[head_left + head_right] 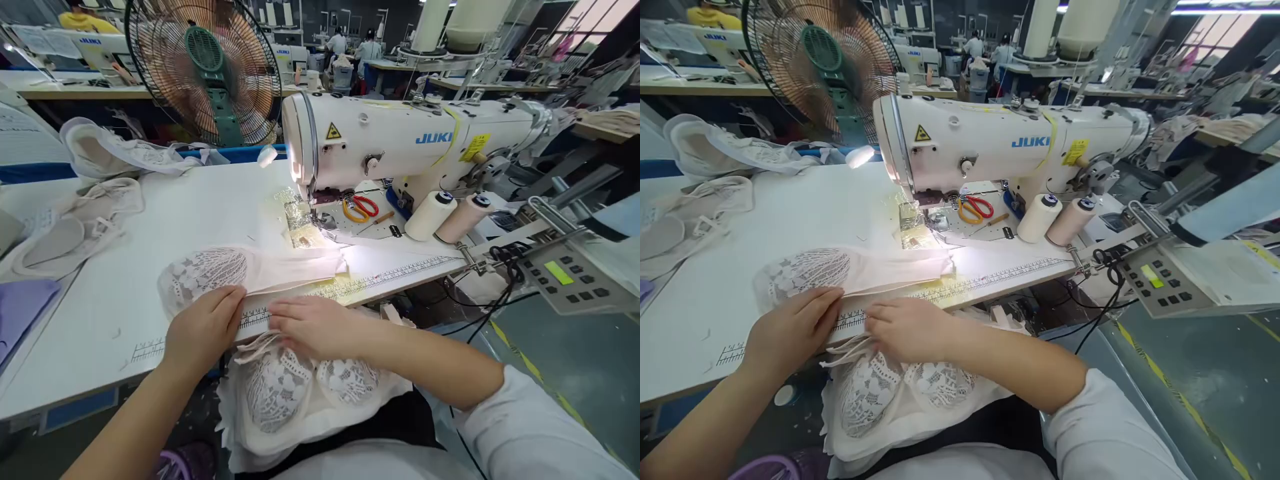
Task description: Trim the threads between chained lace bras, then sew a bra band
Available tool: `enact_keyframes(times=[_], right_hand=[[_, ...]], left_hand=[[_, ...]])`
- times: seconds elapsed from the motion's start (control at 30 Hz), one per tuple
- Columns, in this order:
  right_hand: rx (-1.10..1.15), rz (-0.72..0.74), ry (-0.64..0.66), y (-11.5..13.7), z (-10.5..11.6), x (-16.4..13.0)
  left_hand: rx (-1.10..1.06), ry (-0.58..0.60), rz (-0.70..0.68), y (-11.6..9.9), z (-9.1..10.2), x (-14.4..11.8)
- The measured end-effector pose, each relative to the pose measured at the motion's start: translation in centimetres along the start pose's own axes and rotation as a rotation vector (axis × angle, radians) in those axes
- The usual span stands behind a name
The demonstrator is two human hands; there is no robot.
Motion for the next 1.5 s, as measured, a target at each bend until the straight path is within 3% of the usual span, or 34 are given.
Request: enact_keyframes(times=[0.1, 0.2, 0.37, 0.5, 0.57, 0.63, 0.77, 0.83, 0.93, 1.0, 1.13, 1.3, 1.4, 1.5], right_hand=[[-0.011, -0.074, 0.026, -0.2, -0.7, 2.5], [-0.026, -0.33, 0.062, -2.7, -0.8, 2.3], [-0.118, -0.703, 0.138, -5.8, 0.5, -3.3], [-0.171, -0.821, 0.156, -6.0, 3.3, -7.1], [-0.147, -0.799, 0.14, -5.7, 4.2, -7.4], [-0.087, -0.653, 0.086, -4.6, 4.2, -6.3], [0.002, -0.158, 0.003, 0.3, 1.7, -1.7], [-0.013, -0.087, -0.007, 1.6, 0.2, 0.3], [-0.074, -0.1, -0.026, 1.5, -0.7, 2.4], [-0.067, -0.199, -0.009, 0.0, -0.7, 2.6], [-0.065, -0.544, 0.126, -4.3, -0.3, -0.8], [-0.241, -0.745, 0.149, -6.3, 2.5, -6.0], [-0.254, -0.779, 0.025, -6.4, 4.7, -7.4], [-0.167, -0.627, -0.118, -5.8, 5.3, -6.7]], left_hand=[[0.034, -0.003, 0.003, 0.0, 0.7, 1.0], [0.047, -0.004, 0.006, -0.1, 1.0, 0.9], [-0.011, 0.002, -0.057, -1.2, 0.2, -1.3], [-0.065, 0.012, -0.078, -1.7, -0.4, -2.3], [-0.09, 0.015, -0.078, -1.7, -0.5, -2.4], [-0.11, 0.007, -0.067, -1.6, -0.5, -2.5], [-0.139, -0.022, -0.01, -1.2, -0.3, -2.1], [-0.16, -0.023, 0.035, -0.9, -0.2, -1.6], [-0.191, -0.008, 0.101, -0.4, -0.1, -0.9], [-0.206, 0.0, 0.125, -0.3, 0.0, -0.7], [-0.229, 0.006, 0.107, -0.6, -0.3, -1.1], [-0.241, 0.005, 0.066, -1.1, -0.8, -1.9], [-0.253, 0.018, 0.039, -1.1, -0.9, -1.9], [-0.278, 0.042, 0.016, -1.0, -0.9, -1.7]])
Point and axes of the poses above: each hand's wrist, its own x-axis towards the middle knuckle, its own z-axis out of the back of the hand, y = z × x, the point moved 7 cm from there along x, towards the middle knuckle, and after that the axes turned 7 degrees about z, right-handed, at the moved point
